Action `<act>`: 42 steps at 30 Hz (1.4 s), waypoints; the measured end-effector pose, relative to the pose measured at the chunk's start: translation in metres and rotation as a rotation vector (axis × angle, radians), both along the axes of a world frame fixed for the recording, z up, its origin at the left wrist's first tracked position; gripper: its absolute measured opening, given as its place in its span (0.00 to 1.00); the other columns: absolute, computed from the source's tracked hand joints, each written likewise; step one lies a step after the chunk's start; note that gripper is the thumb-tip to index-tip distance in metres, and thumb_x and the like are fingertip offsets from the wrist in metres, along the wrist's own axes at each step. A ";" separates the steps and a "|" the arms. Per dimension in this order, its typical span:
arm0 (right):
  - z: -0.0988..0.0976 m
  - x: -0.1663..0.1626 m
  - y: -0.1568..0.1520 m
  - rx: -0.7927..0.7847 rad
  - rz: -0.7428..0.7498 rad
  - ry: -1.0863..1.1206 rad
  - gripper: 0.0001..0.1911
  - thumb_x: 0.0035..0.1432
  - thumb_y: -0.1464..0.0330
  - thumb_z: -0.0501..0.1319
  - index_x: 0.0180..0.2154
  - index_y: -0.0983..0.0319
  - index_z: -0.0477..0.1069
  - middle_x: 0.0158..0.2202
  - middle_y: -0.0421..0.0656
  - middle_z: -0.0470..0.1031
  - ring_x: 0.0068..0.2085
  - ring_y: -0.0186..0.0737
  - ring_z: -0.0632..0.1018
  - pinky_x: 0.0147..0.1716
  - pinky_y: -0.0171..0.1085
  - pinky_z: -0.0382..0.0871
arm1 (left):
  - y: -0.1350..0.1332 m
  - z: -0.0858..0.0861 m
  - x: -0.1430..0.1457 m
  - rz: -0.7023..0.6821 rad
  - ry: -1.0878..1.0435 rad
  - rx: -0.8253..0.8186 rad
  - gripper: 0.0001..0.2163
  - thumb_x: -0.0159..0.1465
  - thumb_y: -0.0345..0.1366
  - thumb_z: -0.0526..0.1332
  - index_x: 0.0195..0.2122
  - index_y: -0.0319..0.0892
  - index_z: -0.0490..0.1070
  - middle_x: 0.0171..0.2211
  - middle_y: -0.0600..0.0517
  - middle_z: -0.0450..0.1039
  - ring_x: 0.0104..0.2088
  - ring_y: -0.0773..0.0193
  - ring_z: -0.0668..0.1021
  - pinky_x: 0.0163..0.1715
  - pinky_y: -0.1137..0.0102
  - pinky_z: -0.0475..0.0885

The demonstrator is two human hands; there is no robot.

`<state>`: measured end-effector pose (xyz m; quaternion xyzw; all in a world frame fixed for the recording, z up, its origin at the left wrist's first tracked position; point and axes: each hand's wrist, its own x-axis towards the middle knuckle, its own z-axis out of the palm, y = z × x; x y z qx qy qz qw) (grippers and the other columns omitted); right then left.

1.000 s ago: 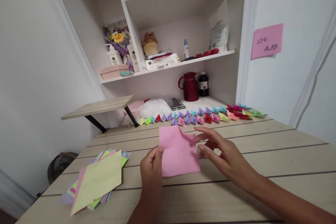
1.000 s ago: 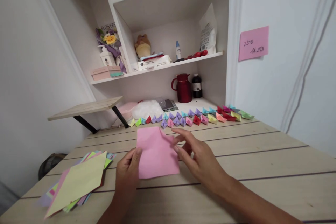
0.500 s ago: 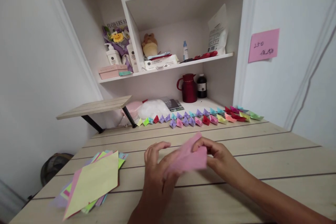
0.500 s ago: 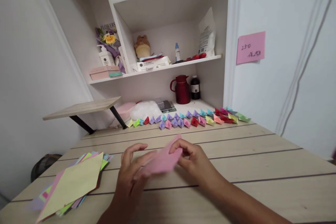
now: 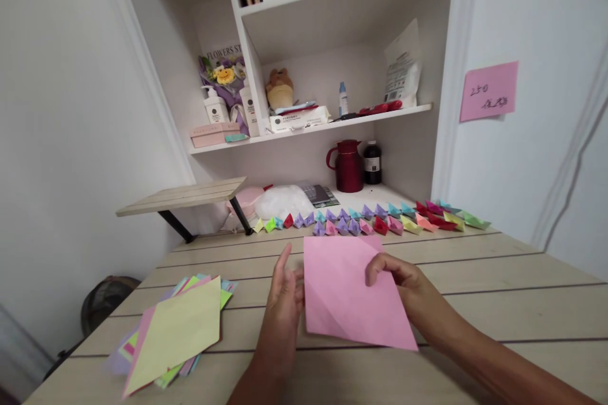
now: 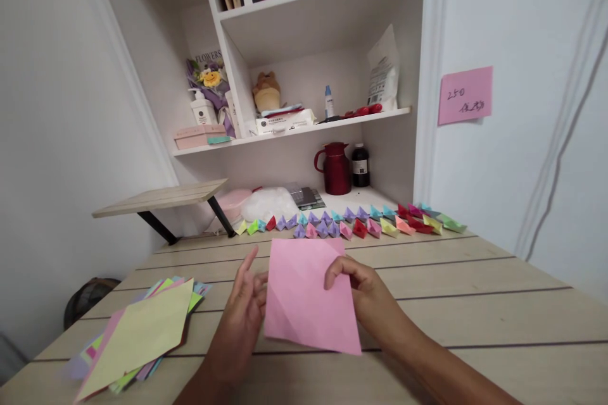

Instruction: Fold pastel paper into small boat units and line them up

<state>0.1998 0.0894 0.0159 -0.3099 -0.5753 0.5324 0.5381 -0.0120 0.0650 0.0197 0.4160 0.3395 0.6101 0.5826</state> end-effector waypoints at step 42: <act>-0.003 -0.003 0.004 -0.139 0.134 0.049 0.19 0.46 0.57 0.69 0.38 0.60 0.71 0.39 0.43 0.75 0.41 0.43 0.74 0.42 0.41 0.69 | 0.013 -0.019 -0.004 0.225 0.457 0.053 0.18 0.50 0.50 0.66 0.30 0.37 0.76 0.21 0.50 0.75 0.25 0.61 0.75 0.31 0.69 0.69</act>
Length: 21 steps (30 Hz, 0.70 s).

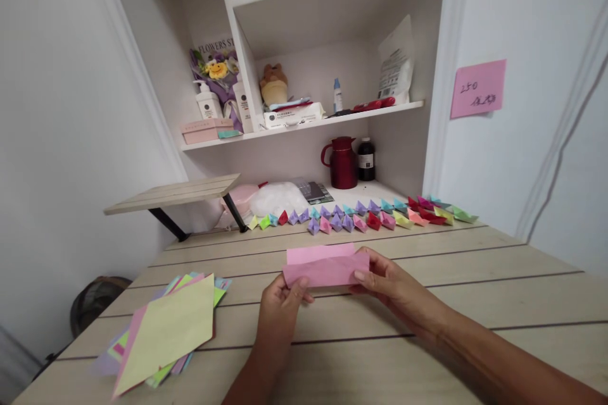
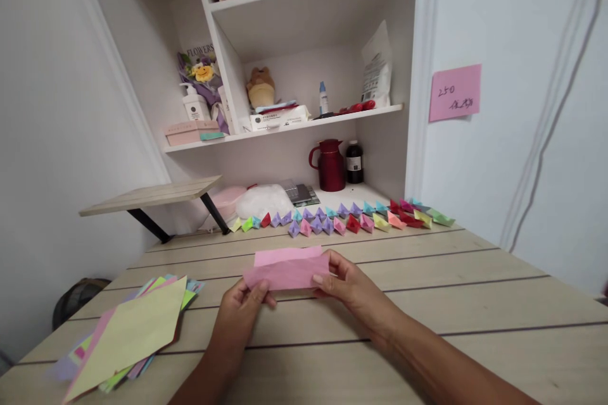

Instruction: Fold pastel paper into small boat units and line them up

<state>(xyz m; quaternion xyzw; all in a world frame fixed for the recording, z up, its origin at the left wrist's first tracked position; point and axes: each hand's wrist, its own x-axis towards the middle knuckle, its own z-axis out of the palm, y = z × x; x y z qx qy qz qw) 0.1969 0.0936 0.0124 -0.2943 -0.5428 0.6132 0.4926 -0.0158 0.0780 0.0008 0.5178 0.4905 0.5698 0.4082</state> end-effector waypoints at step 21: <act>-0.013 -0.004 0.001 -0.203 -0.088 0.088 0.37 0.47 0.71 0.68 0.58 0.57 0.58 0.28 0.36 0.74 0.31 0.36 0.76 0.32 0.33 0.66 | 0.003 -0.001 0.007 0.047 -0.205 0.045 0.39 0.51 0.34 0.68 0.61 0.41 0.51 0.29 0.53 0.75 0.22 0.70 0.74 0.27 0.74 0.70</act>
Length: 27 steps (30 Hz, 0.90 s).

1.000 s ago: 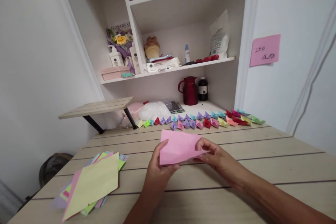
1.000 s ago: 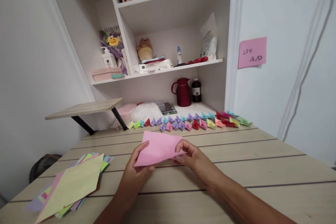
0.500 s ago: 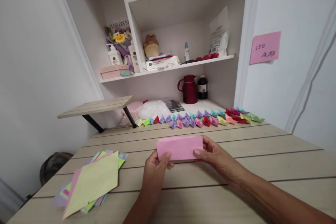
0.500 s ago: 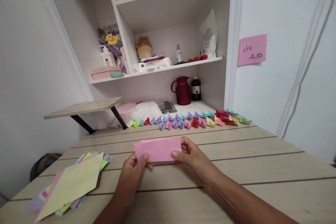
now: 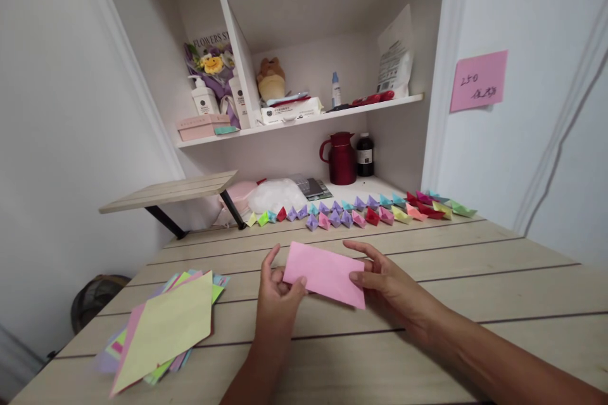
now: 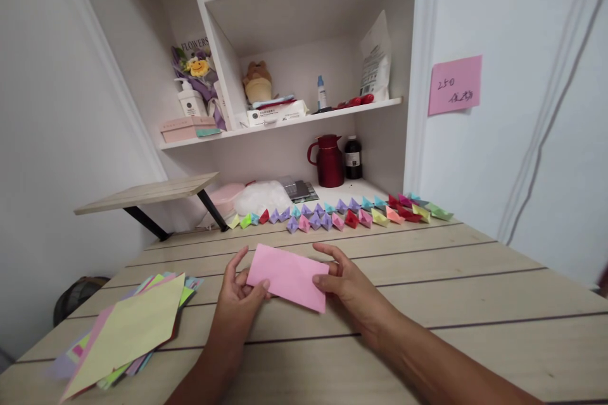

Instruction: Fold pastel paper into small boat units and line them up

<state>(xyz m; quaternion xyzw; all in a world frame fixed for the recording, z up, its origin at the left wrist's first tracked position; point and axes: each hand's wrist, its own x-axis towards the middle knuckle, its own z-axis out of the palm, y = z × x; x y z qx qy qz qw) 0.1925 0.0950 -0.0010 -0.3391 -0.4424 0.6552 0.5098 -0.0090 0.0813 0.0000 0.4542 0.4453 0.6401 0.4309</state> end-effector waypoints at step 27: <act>0.003 -0.003 -0.012 0.651 0.140 -0.513 0.32 0.53 0.76 0.58 0.59 0.50 0.61 0.54 0.44 0.69 0.50 0.45 0.71 0.47 0.41 0.66 | -0.008 -0.005 0.000 -0.274 -0.394 -0.251 0.13 0.56 0.36 0.68 0.40 0.36 0.73 0.38 0.44 0.75 0.32 0.67 0.75 0.33 0.73 0.69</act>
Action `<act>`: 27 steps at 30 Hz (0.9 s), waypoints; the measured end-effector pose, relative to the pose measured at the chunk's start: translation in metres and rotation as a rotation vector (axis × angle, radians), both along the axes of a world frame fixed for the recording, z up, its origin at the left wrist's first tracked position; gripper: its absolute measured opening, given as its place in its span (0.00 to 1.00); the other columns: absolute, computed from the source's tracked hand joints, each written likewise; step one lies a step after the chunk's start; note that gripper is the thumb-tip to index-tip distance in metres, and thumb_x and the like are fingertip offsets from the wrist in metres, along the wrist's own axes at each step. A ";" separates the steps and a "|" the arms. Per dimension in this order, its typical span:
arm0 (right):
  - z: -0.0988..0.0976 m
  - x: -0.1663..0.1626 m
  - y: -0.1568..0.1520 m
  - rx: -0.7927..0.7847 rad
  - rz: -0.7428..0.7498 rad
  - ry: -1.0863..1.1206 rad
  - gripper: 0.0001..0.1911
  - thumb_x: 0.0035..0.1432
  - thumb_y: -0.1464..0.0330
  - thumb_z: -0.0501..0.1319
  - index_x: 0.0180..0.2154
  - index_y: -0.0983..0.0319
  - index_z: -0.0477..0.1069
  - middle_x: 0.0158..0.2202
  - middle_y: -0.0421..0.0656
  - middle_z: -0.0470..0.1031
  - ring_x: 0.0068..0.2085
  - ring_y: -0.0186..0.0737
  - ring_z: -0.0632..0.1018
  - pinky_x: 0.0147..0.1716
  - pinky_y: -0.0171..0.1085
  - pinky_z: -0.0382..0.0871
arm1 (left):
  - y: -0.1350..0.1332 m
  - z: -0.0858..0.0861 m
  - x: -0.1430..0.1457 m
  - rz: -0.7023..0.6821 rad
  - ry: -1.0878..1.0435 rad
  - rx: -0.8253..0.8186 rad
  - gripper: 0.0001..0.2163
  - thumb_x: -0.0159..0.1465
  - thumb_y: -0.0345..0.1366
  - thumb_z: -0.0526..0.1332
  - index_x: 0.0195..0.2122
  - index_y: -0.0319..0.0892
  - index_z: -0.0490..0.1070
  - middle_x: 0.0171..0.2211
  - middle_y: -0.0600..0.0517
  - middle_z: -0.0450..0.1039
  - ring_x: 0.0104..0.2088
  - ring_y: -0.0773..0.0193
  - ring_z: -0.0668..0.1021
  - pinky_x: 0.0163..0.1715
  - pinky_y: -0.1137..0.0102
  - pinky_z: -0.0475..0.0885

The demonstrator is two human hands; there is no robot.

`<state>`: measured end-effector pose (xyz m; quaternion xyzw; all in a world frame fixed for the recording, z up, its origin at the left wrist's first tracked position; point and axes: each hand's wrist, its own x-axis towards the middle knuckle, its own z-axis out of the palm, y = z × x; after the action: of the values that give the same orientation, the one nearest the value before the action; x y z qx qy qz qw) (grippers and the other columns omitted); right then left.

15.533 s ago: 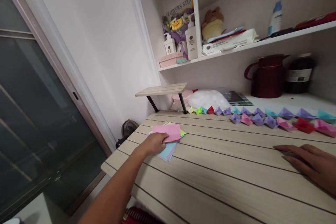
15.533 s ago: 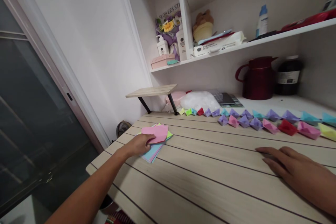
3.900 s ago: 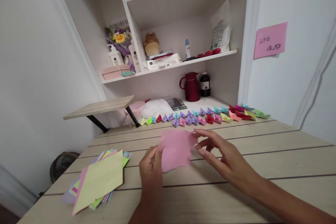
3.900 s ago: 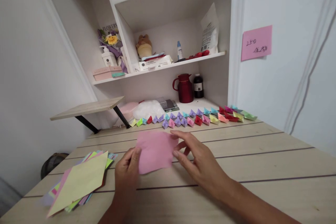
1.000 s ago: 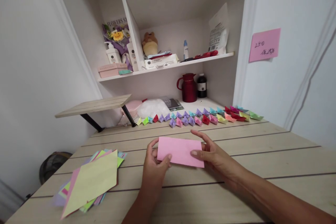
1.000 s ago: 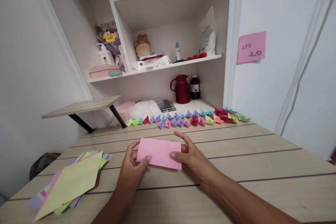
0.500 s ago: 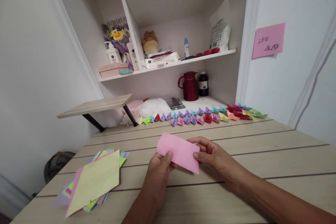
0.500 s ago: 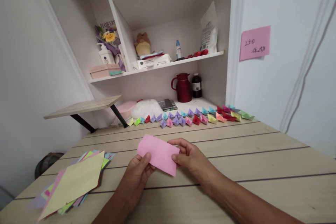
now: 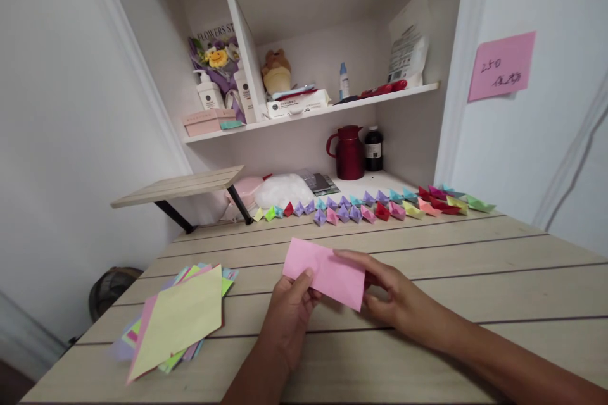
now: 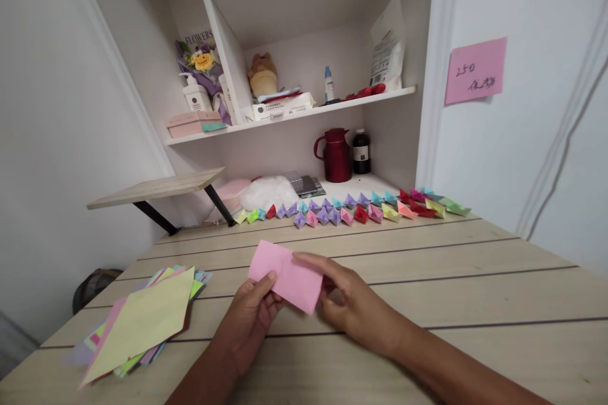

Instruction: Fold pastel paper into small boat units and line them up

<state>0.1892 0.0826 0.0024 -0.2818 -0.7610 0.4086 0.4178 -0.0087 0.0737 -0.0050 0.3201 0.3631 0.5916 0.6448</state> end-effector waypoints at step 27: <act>-0.012 -0.004 0.016 -0.425 -0.046 0.254 0.27 0.47 0.60 0.69 0.48 0.59 0.66 0.32 0.38 0.71 0.30 0.36 0.72 0.31 0.36 0.64 | -0.010 0.008 0.009 -0.168 0.218 0.051 0.19 0.53 0.42 0.69 0.43 0.35 0.76 0.39 0.42 0.78 0.39 0.57 0.77 0.43 0.66 0.68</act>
<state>0.1852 0.0981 -0.0099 -0.3271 -0.5929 0.5818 0.4506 0.0002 0.0637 0.0030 0.4281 0.3877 0.5064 0.6403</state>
